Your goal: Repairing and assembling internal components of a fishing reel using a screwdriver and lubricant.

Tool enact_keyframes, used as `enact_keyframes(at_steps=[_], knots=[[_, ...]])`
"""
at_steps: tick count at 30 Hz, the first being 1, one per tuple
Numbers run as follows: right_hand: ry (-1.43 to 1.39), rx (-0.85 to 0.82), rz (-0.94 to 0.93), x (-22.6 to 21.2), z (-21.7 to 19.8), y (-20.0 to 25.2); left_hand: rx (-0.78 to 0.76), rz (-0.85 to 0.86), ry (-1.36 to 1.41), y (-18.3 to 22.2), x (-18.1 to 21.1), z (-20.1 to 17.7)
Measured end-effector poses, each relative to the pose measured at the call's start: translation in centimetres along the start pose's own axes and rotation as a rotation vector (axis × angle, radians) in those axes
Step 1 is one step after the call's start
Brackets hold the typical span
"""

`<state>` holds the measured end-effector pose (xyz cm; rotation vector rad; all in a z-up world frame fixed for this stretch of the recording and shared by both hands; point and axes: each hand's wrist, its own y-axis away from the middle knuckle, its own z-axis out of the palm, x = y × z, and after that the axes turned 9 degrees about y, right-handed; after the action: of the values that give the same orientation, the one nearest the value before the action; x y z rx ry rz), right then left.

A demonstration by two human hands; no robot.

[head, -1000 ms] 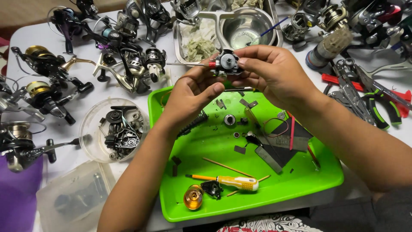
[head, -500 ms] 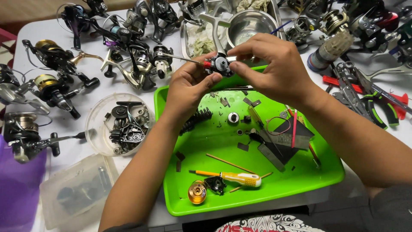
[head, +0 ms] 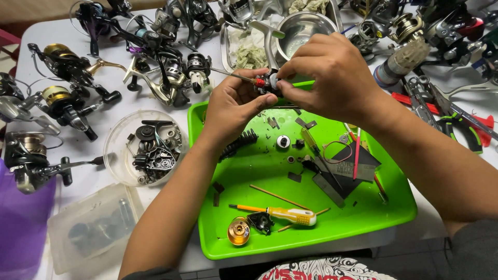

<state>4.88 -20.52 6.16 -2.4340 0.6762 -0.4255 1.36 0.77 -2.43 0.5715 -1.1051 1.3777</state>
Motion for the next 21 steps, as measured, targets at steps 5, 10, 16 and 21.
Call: enact_keyframes(at_steps=[5,10,16,21], knots=[[-0.076,-0.008,0.024,0.3,-1.2,-0.4,0.03,-0.026,0.041,-0.1,-0.2,-0.4],[-0.286,-0.041,0.117,0.6,-3.0,-0.2,0.075,-0.04,0.014,-0.1,0.4,-0.4],[-0.816,-0.325,0.735,2.0,-1.5,2.1,0.236,0.024,0.008,-0.5,1.0,-0.7],[-0.484,-0.647,0.665,1.2,-0.1,3.0,0.276,0.058,0.03,-0.5,1.1,-1.0]])
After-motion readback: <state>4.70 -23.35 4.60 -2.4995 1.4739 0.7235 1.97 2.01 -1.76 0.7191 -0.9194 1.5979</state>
